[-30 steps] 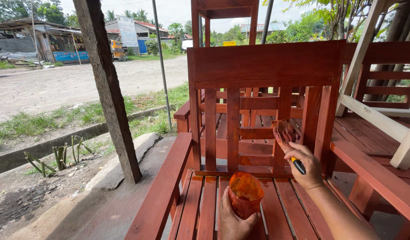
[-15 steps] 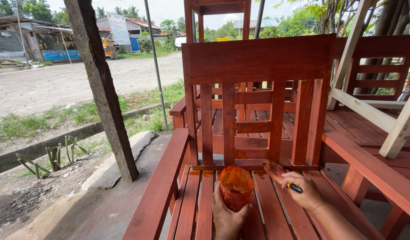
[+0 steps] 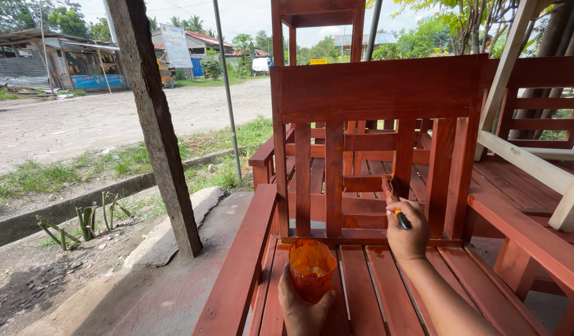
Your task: The person applies reddish-brown paint to a wooden chair using a small brush. They repeatedly dip the brush into a plastic cup and coat the chair's backrest slats, side rails, and armrests.
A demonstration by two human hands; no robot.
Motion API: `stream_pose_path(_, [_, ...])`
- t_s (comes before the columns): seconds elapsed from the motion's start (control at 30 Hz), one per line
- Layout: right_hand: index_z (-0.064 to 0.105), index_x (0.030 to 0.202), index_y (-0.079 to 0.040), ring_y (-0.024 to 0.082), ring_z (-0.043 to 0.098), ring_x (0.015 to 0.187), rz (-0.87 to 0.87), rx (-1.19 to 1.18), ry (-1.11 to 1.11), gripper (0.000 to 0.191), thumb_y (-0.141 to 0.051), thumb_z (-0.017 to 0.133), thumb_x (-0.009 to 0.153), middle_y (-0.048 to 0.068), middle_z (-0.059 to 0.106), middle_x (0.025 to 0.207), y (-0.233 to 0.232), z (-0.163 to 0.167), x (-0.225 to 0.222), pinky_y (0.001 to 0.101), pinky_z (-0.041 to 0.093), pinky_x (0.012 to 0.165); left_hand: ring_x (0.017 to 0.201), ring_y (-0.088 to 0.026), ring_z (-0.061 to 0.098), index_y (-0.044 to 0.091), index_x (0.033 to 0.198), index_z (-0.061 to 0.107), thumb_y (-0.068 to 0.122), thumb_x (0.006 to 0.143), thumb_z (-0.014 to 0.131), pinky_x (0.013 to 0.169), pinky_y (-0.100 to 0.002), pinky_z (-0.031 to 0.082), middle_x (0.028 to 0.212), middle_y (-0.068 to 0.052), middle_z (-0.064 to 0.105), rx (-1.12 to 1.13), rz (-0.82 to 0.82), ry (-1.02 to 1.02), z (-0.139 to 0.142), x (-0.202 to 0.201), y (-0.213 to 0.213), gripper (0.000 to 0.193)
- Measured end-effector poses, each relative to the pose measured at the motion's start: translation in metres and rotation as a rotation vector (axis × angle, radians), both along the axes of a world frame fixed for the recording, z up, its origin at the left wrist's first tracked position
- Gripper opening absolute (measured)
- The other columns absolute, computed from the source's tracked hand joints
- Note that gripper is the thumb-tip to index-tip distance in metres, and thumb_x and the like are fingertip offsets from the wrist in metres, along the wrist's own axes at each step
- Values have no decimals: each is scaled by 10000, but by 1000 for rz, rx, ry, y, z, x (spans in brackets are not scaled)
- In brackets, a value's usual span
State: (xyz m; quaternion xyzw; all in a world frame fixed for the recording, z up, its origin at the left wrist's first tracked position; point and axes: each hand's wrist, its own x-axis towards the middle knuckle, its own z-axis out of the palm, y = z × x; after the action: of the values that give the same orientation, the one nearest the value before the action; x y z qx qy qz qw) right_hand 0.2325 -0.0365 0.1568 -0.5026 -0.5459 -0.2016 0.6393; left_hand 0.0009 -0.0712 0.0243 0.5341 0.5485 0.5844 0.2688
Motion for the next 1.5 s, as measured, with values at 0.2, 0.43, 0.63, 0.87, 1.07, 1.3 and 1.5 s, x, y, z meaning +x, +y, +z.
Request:
stream_pose_path(0.2, [699,892,-104,228,737,1015,333,-187,-50,121,-3,724,829,50,742,1105,-2,4,-36,344,584,839,1337,-326,470,138,1546,289,168,468,1038,1135,-461,436,1399,-139,451,79,1,-9,1,-1,1,1312])
stream_pose_path(0.43, [707,804,-94,194,740,905,464,-711,-392,185,72,626,808,7,762,924,7,-4,-57,333,580,821,1327,-324,491,133,1550,295,172,451,1046,1128,-462,449,1387,-138,467,122,-19,-44,3,-5,0,1332])
stream_pose_path(0.63, [728,806,-103,197,732,845,425,-688,-384,122,7,682,830,8,746,886,36,62,-48,356,556,780,1370,-311,457,140,1562,259,310,482,1057,1159,-477,413,1459,-140,443,53,-79,-23,1,-9,16,1353])
stream_pose_path(0.87, [734,810,-120,205,739,884,445,-341,-461,138,15,705,807,9,762,919,52,160,-46,341,575,792,1243,-331,645,30,1467,352,588,517,1002,1068,-475,548,1350,-182,544,376,53,18,1,0,32,1279])
stream_pose_path(1.07, [716,882,-113,291,705,1112,350,39,-575,193,67,686,821,77,731,1098,61,205,-43,382,584,886,1274,-333,626,56,1494,341,512,501,976,1088,-470,540,1357,-169,532,276,-34,-52,-4,-1,31,1264])
stream_pose_path(1.3, [731,860,-122,286,717,1083,243,7,-540,222,92,672,867,62,737,1187,61,188,-47,365,598,934,1422,-315,387,163,1582,209,240,535,1010,1199,-460,395,1472,-127,354,-26,-136,-9,12,-8,-3,1321])
stream_pose_path(1.5, [726,840,-114,264,706,1046,170,-123,-563,226,102,693,785,28,733,1116,43,104,-57,379,597,888,1375,-317,415,176,1532,259,182,581,989,1165,-456,424,1453,-110,393,11,-116,-27,31,-9,-24,1199])
